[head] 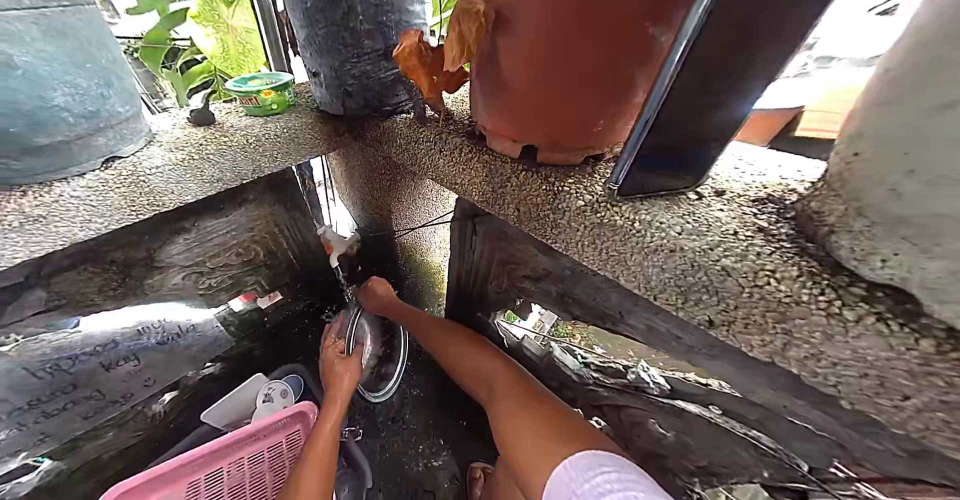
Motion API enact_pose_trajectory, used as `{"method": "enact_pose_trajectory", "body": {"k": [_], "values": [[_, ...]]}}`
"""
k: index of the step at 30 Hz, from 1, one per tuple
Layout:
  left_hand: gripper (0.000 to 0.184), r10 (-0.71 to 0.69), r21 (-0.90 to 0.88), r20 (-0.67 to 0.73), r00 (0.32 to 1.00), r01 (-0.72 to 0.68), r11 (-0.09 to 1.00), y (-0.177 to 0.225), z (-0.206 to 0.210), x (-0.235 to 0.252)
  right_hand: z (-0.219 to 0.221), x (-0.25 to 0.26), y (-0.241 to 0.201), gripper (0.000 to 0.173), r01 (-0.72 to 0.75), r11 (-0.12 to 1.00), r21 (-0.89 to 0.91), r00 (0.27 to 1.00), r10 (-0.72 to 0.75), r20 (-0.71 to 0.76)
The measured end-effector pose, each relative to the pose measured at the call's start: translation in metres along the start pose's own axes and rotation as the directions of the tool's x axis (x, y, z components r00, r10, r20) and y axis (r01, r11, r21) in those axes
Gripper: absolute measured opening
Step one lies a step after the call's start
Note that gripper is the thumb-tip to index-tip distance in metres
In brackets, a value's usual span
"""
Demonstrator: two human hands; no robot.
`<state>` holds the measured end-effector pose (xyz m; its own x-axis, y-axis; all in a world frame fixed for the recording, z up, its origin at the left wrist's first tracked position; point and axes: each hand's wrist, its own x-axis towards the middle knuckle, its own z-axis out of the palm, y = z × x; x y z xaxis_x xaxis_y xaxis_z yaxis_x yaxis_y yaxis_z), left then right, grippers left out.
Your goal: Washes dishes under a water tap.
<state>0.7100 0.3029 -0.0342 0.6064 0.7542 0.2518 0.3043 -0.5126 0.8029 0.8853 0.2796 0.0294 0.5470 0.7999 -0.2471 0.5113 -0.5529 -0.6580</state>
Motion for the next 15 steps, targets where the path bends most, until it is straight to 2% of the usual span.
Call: {"method": "enact_pose_trajectory", "body": {"k": [2, 3, 4, 5, 7, 8, 9, 10, 12, 13, 14, 15], "values": [[0.021, -0.152, 0.060, 0.051, 0.987, 0.149, 0.987, 0.005, 0.000, 0.005, 0.021, -0.012, -0.011, 0.044, 0.190, 0.952, -0.238, 0.982, -0.184, 0.047], [0.025, -0.209, 0.092, 0.052, 0.976, 0.204, 0.975, 0.010, 0.000, 0.008, 0.031, -0.017, -0.016, 0.047, 0.284, 0.909, -0.305, 0.959, -0.275, 0.074], [0.027, -0.232, 0.113, 0.033, 0.972, 0.227, 0.967, 0.014, 0.000, 0.008, 0.034, -0.018, -0.018, 0.049, 0.335, 0.894, -0.298, 0.942, -0.326, 0.078], [0.025, -0.220, 0.089, 0.008, 0.976, 0.218, 0.972, 0.015, 0.000, 0.006, 0.028, -0.013, -0.017, 0.047, 0.313, 0.923, -0.224, 0.950, -0.308, 0.059], [0.016, -0.095, 0.011, -0.080, 0.992, 0.096, 0.995, 0.006, 0.002, -0.003, 0.008, -0.002, -0.010, 0.043, 0.084, 0.996, 0.012, 0.996, -0.084, 0.017], [0.017, -0.030, -0.016, -0.109, 0.994, 0.028, 0.999, 0.000, 0.004, -0.005, 0.002, 0.004, -0.005, 0.044, -0.004, 0.998, 0.066, 1.000, 0.004, -0.008], [0.020, -0.017, -0.016, -0.095, 0.995, 0.015, 1.000, -0.003, 0.005, -0.004, 0.004, 0.007, -0.003, 0.044, -0.006, 0.999, 0.037, 1.000, 0.007, -0.019], [0.022, -0.065, 0.016, -0.045, 0.997, 0.065, 0.998, -0.004, 0.004, -0.001, 0.011, 0.005, -0.006, 0.044, 0.049, 0.997, -0.059, 0.999, -0.049, -0.006], [0.023, -0.192, 0.099, 0.057, 0.980, 0.186, 0.978, 0.002, 0.002, 0.011, 0.032, -0.001, -0.010, 0.046, 0.255, 0.933, -0.253, 0.967, -0.250, 0.053], [0.022, -0.206, 0.104, 0.055, 0.977, 0.200, 0.974, 0.005, 0.001, 0.013, 0.038, -0.002, -0.009, 0.046, 0.325, 0.907, -0.268, 0.946, -0.317, 0.073], [0.019, -0.202, 0.072, 0.032, 0.979, 0.200, 0.977, 0.009, 0.000, 0.012, 0.035, 0.001, -0.008, 0.046, 0.320, 0.925, -0.207, 0.948, -0.313, 0.063], [0.017, -0.174, 0.024, -0.011, 0.985, 0.174, 0.984, 0.010, 0.000, 0.009, 0.025, 0.005, -0.008, 0.045, 0.222, 0.970, -0.100, 0.975, -0.218, 0.049]]}}
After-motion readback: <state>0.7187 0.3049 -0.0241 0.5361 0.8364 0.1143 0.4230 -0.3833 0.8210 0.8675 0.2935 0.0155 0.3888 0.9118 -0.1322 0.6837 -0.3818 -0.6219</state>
